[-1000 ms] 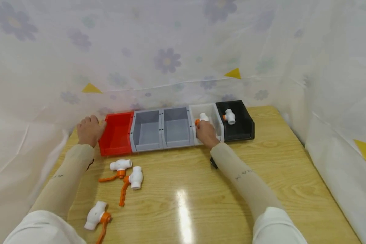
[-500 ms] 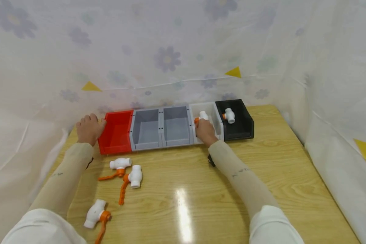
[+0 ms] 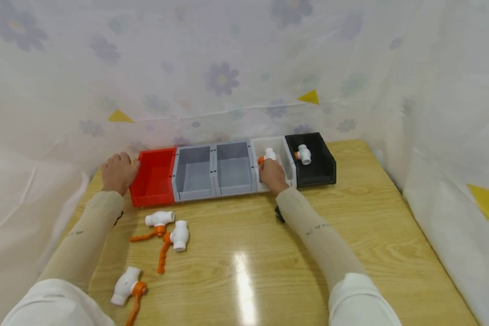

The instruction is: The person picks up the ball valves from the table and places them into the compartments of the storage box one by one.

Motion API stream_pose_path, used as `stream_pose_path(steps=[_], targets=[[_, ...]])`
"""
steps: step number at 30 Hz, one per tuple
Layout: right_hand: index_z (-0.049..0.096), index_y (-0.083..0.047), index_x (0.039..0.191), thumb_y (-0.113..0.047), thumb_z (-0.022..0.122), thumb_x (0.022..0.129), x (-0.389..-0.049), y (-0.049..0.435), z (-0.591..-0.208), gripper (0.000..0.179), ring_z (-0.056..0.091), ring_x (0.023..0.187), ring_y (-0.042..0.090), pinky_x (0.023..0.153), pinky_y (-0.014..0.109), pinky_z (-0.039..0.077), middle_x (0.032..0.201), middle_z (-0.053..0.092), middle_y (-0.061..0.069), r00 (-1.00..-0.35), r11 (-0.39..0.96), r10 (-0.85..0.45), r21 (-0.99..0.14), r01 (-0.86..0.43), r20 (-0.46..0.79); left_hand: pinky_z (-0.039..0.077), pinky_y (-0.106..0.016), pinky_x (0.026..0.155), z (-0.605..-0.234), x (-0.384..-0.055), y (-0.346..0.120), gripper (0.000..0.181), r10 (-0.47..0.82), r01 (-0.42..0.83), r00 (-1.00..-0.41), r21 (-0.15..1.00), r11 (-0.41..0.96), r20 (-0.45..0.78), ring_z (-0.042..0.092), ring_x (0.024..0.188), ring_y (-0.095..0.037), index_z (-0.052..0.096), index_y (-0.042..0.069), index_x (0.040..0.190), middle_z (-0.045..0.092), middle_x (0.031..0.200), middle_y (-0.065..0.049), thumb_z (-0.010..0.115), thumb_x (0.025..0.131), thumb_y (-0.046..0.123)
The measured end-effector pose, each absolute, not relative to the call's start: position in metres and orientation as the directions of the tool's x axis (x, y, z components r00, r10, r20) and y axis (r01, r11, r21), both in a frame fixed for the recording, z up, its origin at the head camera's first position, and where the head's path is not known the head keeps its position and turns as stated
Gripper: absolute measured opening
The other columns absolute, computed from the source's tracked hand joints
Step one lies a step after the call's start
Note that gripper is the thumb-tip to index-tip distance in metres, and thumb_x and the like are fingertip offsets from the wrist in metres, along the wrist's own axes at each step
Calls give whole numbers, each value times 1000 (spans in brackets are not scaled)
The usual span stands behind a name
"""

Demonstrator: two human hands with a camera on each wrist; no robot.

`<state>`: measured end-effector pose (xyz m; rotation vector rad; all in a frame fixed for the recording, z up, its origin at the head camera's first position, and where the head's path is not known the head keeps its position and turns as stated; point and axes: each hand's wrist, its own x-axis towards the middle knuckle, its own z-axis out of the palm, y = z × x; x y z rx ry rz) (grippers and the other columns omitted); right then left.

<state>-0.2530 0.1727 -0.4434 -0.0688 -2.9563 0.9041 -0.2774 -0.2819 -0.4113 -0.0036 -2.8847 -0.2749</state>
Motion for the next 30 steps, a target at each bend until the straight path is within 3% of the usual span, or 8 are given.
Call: stream_pose_path(steps=[6, 12, 16, 21, 23, 24, 30], targets=[[49, -9, 64, -10, 48, 91, -251, 173, -445, 28, 38, 48, 18, 46, 30, 31, 54, 40, 3, -999, 817, 35, -575, 25, 6, 33, -53, 76, -410, -274, -281, 40, -20, 25, -972, 191, 981, 232, 41, 85, -41, 41, -4, 92, 43, 91, -23, 28, 95, 34], [61, -5, 74, -16, 47, 96, -250, 175, -441, 28, 50, 54, 20, 51, 32, 38, 63, 56, 7, -1000, 814, -2, -581, -7, 9, 33, -53, 75, -409, -274, -280, 40, -21, 24, -972, 188, 982, 233, 40, 84, -41, 41, -4, 92, 42, 90, -22, 28, 95, 34], [61, -2, 79, -17, 43, 98, -244, 172, -431, 30, 53, 54, 22, 52, 35, 41, 66, 57, 11, -990, 798, -9, -595, -93, 142, 32, -53, 75, -410, -276, -280, 42, -16, 25, -975, 183, 983, 220, 40, 84, -41, 40, -4, 93, 42, 91, -22, 26, 96, 35], [64, 0, 99, -20, 46, 97, -221, 149, -398, 27, 58, 63, 20, 62, 36, 47, 79, 60, 11, -917, 780, -24, -567, -267, 398, 33, -54, 76, -410, -277, -282, 44, -23, 13, -978, 170, 985, 207, 39, 85, -42, 40, -5, 94, 42, 92, -24, 24, 96, 36], [63, 1, 109, -18, 50, 95, -206, 133, -383, 27, 59, 72, 19, 67, 35, 48, 90, 62, 11, -893, 779, -66, -535, -325, 446, 33, -54, 76, -410, -278, -283, 44, -27, 10, -977, 169, 986, 212, 39, 85, -42, 40, -5, 93, 42, 92, -24, 24, 96, 36], [64, 1, 108, -18, 51, 95, -197, 124, -377, 26, 59, 75, 18, 66, 33, 48, 90, 62, 10, -881, 777, -104, -516, -362, 461, 33, -54, 76, -411, -278, -283, 44, -29, 8, -976, 170, 985, 215, 39, 85, -42, 40, -5, 93, 41, 92, -24, 24, 96, 36], [67, -8, 86, -20, 52, 94, -133, 67, -358, 20, 48, 55, 7, 52, 21, 43, 66, 55, -2, -846, 699, -385, -482, -528, 368, 33, -54, 75, -411, -279, -283, 43, -32, 7, -974, 173, 985, 223, 40, 85, -42, 40, -5, 93, 42, 91, -24, 26, 95, 35]])
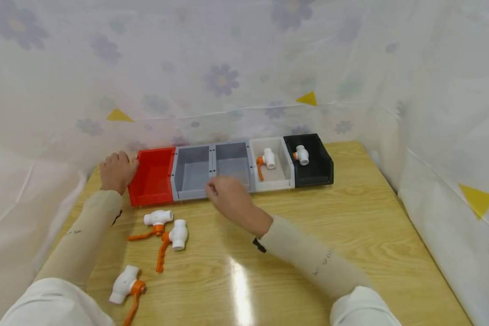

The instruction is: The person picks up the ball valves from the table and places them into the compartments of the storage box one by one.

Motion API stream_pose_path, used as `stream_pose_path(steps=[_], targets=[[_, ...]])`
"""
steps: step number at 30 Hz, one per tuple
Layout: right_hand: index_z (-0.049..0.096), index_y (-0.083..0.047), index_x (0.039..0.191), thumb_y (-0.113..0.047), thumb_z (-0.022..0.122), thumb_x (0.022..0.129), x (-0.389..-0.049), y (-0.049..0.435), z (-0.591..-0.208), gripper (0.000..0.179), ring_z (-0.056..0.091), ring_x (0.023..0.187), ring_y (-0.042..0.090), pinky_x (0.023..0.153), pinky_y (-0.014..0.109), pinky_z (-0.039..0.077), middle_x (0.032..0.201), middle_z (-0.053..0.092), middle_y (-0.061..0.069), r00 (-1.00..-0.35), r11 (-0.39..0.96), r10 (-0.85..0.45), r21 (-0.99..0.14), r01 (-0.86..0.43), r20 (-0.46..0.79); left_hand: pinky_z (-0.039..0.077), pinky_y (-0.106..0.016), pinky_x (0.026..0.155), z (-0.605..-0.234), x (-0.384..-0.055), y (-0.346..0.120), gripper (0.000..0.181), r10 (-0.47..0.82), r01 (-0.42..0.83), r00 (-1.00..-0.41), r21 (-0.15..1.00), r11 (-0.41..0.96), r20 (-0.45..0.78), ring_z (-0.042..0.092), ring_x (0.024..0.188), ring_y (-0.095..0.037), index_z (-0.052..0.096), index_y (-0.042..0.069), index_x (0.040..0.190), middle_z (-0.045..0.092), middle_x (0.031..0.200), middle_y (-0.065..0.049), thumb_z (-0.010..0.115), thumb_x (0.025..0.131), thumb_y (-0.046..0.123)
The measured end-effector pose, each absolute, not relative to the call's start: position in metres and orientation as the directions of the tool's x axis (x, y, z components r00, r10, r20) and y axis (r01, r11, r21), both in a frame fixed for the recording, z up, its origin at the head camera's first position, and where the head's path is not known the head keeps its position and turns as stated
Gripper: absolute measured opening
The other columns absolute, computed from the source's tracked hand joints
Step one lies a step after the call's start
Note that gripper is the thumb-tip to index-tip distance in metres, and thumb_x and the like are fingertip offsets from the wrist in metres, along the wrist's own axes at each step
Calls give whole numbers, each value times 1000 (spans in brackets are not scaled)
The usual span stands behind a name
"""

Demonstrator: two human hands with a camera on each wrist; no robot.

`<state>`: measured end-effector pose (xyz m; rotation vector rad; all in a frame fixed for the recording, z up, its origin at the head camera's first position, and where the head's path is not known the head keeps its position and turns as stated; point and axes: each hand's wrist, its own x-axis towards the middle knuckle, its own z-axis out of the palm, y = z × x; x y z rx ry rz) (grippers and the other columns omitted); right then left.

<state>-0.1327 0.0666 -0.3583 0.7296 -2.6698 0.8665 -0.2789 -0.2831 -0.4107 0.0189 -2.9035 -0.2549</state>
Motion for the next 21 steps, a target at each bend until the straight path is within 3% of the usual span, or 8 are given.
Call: stream_pose_path(steps=[6, 10, 13, 21], targets=[[60, -15, 65, -27, 54, 93, -72, 14, -374, 32, 35, 46, 0, 46, 15, 33, 52, 41, -11, -743, 629, -643, -426, -651, 187, 32, -54, 77, -410, -280, -283, 42, -38, 2, -974, 175, 985, 224, 40, 87, -42, 40, -5, 93, 42, 92, -24, 26, 95, 35], [44, -19, 53, -33, 55, 93, -50, -10, -391, 44, 28, 41, 0, 39, 16, 27, 46, 30, -10, -695, 642, -704, -286, -711, 147, 32, -55, 78, -410, -280, -282, 43, -24, 17, -973, 174, 985, 230, 40, 87, -43, 41, -5, 94, 42, 93, -24, 27, 95, 35], [41, -20, 51, -38, 55, 92, -44, -23, -402, 47, 27, 39, 2, 35, 19, 27, 46, 29, -9, -694, 677, -707, -155, -720, 136, 32, -55, 77, -411, -279, -282, 43, -21, 19, -976, 177, 984, 219, 40, 86, -43, 40, -5, 94, 42, 92, -24, 27, 95, 35], [50, -21, 54, -38, 53, 92, -49, -46, -416, 42, 35, 40, 4, 32, 23, 31, 51, 43, -9, -727, 727, -680, -41, -686, 97, 31, -54, 76, -410, -276, -282, 43, -23, 23, -971, 190, 981, 236, 39, 85, -43, 40, -5, 92, 41, 92, -24, 25, 95, 36]])
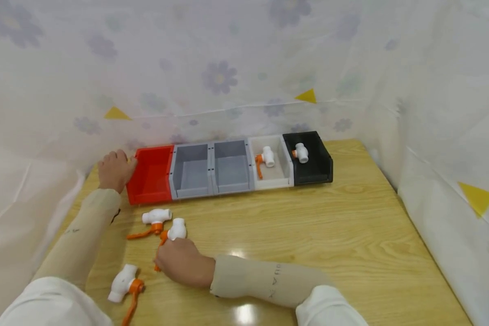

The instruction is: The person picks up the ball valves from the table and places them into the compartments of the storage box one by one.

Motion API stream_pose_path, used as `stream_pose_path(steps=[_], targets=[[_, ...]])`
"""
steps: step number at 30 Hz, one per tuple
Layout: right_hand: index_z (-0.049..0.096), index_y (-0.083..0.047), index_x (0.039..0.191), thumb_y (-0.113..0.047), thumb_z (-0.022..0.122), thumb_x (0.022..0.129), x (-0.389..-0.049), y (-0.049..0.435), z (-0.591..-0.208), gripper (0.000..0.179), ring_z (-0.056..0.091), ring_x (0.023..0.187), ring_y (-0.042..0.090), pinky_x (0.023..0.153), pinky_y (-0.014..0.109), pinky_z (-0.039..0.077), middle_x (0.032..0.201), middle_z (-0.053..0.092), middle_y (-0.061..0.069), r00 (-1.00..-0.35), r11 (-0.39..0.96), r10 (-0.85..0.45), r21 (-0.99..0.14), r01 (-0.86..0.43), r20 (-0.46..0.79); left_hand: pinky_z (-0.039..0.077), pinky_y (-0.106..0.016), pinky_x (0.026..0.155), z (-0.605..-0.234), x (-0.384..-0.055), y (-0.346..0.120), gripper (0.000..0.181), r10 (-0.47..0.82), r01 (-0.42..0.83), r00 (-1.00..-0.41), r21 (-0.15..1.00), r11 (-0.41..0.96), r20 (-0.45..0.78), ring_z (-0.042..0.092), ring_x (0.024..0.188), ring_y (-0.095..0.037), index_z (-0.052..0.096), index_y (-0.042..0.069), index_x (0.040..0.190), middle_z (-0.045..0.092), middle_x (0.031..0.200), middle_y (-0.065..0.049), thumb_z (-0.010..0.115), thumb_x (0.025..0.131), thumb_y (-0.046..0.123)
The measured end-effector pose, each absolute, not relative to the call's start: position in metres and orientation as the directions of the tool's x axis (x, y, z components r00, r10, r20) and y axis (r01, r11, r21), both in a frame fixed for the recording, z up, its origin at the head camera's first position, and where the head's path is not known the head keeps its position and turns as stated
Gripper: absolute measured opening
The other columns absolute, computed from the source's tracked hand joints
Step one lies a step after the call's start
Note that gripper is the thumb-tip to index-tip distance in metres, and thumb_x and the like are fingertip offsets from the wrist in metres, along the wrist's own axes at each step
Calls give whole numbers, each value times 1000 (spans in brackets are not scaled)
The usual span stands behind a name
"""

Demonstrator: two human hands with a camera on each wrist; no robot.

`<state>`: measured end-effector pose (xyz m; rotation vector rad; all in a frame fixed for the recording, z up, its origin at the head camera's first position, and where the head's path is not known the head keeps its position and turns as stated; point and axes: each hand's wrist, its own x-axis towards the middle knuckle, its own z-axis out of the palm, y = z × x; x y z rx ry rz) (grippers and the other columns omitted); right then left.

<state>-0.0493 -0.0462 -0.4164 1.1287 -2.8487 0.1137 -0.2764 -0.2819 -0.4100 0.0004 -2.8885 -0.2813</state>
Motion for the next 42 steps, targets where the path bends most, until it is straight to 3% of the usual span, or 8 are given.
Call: stream_pose_path(steps=[9, 17, 25, 30, 37, 42], targets=[[52, -23, 55, -48, 55, 88, -55, -61, -427, 41, 49, 46, 8, 35, 26, 36, 55, 51, -9, -777, 777, -629, -24, -630, 39, 32, -54, 78, -409, -273, -280, 41, -34, 10, -975, 194, 981, 221, 40, 86, -43, 40, -5, 92, 42, 91, -24, 28, 95, 34], [52, -24, 56, -50, 56, 87, -54, -67, -428, 40, 48, 46, 8, 35, 26, 36, 54, 49, -10, -781, 780, -623, -25, -625, 45, 31, -54, 77, -410, -276, -284, 41, -44, 0, -974, 195, 981, 221, 39, 87, -42, 40, -4, 93, 41, 91, -23, 27, 95, 35], [63, -22, 64, -40, 61, 87, -54, -63, -427, 29, 53, 53, 10, 39, 28, 41, 63, 58, -7, -796, 796, -605, -4, -605, 12, 32, -55, 77, -411, -274, -286, 44, -40, 2, -977, 195, 981, 210, 39, 86, -43, 40, -5, 93, 41, 91, -24, 25, 95, 36], [58, -21, 61, -36, 64, 84, -57, -48, -428, 28, 51, 50, 9, 36, 27, 37, 58, 52, -7, -810, 810, -586, -12, -587, 29, 32, -55, 77, -410, -273, -287, 43, -40, 3, -976, 195, 981, 216, 39, 86, -43, 40, -5, 93, 41, 92, -24, 26, 95, 35], [51, -17, 63, -22, 61, 83, -61, -24, -426, 23, 47, 44, 9, 32, 27, 33, 54, 47, -4, -810, 806, -578, -91, -585, 95, 31, -54, 77, -409, -275, -285, 43, -43, 4, -974, 206, 979, 224, 39, 87, -42, 40, -5, 93, 41, 92, -23, 25, 95, 36], [52, -16, 65, -16, 63, 82, -66, -10, -426, 20, 49, 46, 12, 36, 27, 35, 55, 47, -4, -813, 797, -579, -164, -581, 67, 32, -54, 78, -410, -276, -283, 45, -40, 5, -976, 208, 978, 212, 38, 88, -42, 40, -5, 94, 41, 94, -23, 24, 95, 37]])
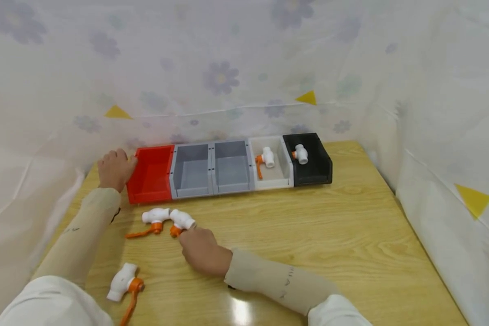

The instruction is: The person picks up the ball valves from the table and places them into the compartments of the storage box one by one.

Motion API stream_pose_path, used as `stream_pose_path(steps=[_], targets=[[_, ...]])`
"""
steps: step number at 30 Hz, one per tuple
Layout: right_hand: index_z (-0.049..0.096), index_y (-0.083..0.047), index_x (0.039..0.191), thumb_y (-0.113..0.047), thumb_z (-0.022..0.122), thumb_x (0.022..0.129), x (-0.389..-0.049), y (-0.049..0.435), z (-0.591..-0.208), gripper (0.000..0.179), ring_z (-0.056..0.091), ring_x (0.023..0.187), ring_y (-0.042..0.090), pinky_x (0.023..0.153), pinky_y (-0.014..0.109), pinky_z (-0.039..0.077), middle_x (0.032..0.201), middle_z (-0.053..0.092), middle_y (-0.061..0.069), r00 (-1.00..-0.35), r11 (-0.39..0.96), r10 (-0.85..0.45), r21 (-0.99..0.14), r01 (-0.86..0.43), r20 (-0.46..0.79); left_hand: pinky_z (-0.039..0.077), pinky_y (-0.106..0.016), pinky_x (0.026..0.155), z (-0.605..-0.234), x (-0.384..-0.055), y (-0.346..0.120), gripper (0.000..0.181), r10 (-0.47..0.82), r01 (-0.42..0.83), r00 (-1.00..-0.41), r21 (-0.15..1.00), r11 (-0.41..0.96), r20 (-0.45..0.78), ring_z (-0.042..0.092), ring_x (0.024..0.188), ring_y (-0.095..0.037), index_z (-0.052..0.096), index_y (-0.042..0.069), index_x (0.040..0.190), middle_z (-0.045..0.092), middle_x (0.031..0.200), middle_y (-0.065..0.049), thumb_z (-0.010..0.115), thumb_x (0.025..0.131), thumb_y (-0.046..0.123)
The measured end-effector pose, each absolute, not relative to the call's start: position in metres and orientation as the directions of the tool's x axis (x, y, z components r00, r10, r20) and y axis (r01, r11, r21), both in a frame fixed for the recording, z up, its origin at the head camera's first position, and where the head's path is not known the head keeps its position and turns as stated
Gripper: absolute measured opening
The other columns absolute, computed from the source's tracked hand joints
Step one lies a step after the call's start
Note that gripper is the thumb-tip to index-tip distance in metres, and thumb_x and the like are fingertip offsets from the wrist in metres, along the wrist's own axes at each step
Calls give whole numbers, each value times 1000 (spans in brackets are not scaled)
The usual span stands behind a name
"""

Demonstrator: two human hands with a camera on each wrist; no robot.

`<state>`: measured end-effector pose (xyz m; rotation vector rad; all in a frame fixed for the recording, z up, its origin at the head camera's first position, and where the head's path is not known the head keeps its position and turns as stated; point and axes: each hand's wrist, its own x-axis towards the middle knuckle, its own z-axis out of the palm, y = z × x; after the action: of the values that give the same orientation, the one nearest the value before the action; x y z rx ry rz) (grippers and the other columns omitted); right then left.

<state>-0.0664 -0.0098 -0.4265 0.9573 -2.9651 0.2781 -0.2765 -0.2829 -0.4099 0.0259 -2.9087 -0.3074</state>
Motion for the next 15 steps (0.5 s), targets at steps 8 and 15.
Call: stream_pose_path(steps=[8, 15], targets=[[55, -15, 68, -4, 59, 80, -74, 3, -430, 17, 54, 55, 13, 41, 27, 41, 65, 55, -2, -837, 816, -534, -184, -547, 121, 32, -54, 77, -410, -278, -283, 43, -44, 0, -977, 202, 979, 210, 38, 87, -42, 40, -5, 93, 41, 92, -23, 25, 95, 36], [59, -16, 69, -5, 60, 82, -80, 6, -432, 17, 54, 56, 12, 43, 26, 42, 67, 57, -1, -815, 797, -558, -174, -578, 154, 33, -54, 76, -410, -278, -283, 42, -43, 1, -974, 192, 981, 223, 39, 86, -42, 40, -4, 93, 41, 91, -23, 27, 95, 35]])
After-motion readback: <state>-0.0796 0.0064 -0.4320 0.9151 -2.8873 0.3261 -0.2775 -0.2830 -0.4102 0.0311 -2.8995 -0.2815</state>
